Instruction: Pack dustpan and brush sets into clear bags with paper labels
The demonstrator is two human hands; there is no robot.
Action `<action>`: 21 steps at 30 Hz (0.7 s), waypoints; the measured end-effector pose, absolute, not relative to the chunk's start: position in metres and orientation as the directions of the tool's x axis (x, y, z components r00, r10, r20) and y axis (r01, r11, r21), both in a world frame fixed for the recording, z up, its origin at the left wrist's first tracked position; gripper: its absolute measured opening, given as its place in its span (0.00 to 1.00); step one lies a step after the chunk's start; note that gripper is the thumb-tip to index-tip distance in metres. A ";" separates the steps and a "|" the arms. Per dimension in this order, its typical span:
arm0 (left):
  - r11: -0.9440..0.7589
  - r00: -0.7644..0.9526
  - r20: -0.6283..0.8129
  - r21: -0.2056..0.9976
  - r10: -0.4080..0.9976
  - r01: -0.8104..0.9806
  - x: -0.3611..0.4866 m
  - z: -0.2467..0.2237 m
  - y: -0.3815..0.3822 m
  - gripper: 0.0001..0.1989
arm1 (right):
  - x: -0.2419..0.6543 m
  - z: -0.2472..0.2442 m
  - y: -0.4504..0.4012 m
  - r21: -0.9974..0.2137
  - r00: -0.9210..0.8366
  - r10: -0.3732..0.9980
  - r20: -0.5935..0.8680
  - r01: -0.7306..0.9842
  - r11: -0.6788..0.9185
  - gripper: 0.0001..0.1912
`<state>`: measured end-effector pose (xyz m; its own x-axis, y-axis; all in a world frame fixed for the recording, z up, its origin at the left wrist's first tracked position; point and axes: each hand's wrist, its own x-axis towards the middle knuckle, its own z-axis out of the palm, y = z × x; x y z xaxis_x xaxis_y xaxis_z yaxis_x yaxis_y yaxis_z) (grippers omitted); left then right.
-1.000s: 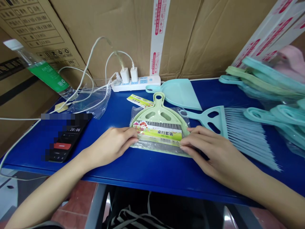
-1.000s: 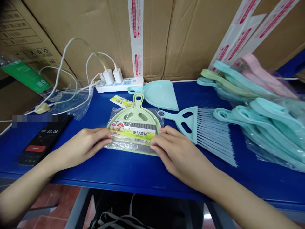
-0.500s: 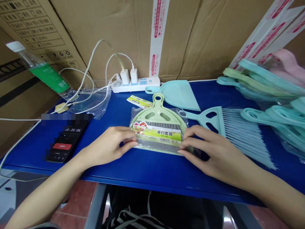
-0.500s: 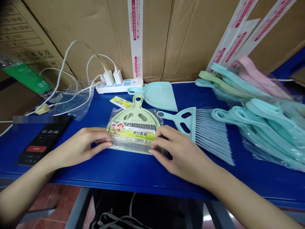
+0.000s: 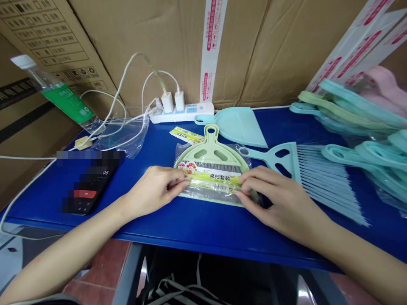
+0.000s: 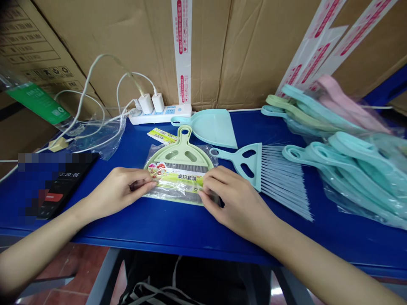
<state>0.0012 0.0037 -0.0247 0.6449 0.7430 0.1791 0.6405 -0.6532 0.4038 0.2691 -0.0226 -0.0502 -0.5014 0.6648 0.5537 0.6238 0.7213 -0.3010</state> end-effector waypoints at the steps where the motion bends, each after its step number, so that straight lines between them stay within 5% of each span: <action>1: -0.651 0.644 0.176 0.404 0.745 0.642 0.002 -0.024 0.004 0.17 | 0.269 -0.050 -0.023 -0.302 -0.499 0.667 0.554 0.626 0.719 0.12; 16: -0.597 0.605 0.130 0.413 0.786 0.687 0.002 -0.026 0.001 0.18 | 0.269 -0.053 -0.018 -0.192 -0.504 0.650 0.570 0.687 0.701 0.08; 21: -0.572 0.578 0.120 0.406 0.807 0.713 0.005 -0.027 0.000 0.18 | 0.270 -0.056 -0.020 -0.069 -0.598 0.594 0.538 0.671 0.738 0.18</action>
